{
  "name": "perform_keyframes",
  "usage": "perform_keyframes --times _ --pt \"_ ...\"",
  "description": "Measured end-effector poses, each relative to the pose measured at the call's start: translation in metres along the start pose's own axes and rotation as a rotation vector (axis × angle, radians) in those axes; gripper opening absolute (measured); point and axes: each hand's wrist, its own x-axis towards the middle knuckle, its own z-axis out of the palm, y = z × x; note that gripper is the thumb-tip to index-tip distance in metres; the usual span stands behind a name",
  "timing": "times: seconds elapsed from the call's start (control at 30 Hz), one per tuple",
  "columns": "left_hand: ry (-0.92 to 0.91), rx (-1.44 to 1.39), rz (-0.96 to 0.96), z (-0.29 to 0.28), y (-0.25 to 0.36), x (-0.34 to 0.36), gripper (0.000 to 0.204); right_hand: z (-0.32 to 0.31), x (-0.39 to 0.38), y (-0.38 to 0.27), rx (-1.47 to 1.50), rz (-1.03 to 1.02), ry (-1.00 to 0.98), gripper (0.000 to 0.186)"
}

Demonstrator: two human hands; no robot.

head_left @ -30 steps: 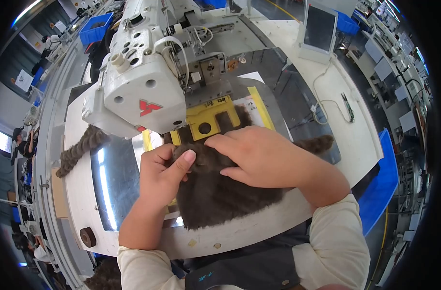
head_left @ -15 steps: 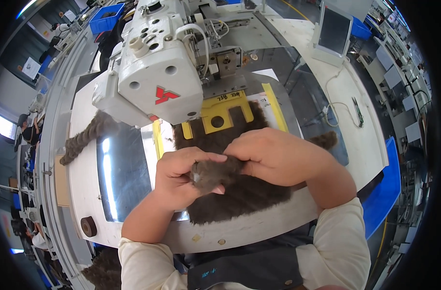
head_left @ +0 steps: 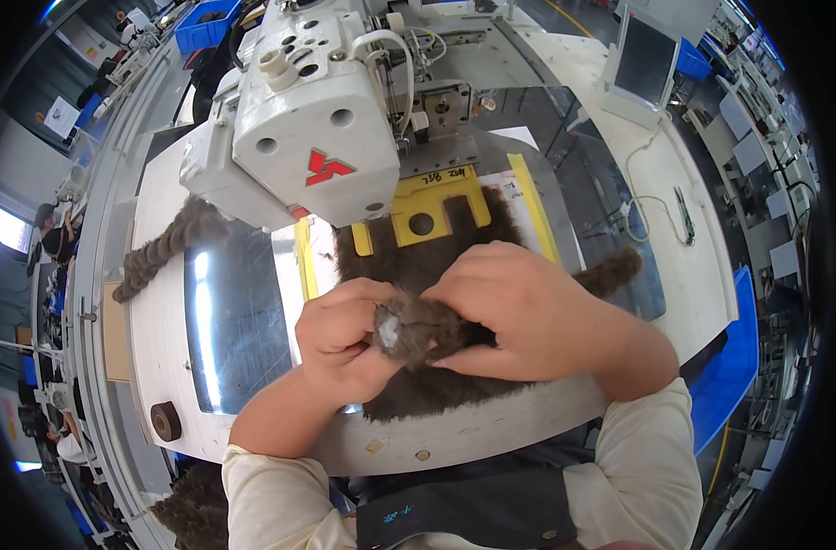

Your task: Sewing fur or faux fur components using an industrial sewing machine in a factory setting.

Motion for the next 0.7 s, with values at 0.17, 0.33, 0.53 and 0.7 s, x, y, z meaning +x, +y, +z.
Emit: perform_keyframes --times 0.17,0.33,0.53,0.7 --pt "0.065 0.028 0.012 0.005 0.005 0.007 0.035 0.004 -0.003 0.0 -0.124 -0.027 0.012 0.038" --pt "-0.037 0.209 0.173 0.006 0.003 0.009 0.041 0.012 0.004 0.006 -0.015 -0.01 0.02 0.038" --pt "0.04 0.615 0.35 0.005 -0.001 0.005 0.05 -0.005 0.0 -0.001 0.007 0.065 0.151 0.041" --pt "0.015 0.697 0.403 0.014 -0.006 0.005 0.038 -0.001 -0.003 -0.008 0.086 0.059 0.234 0.03"
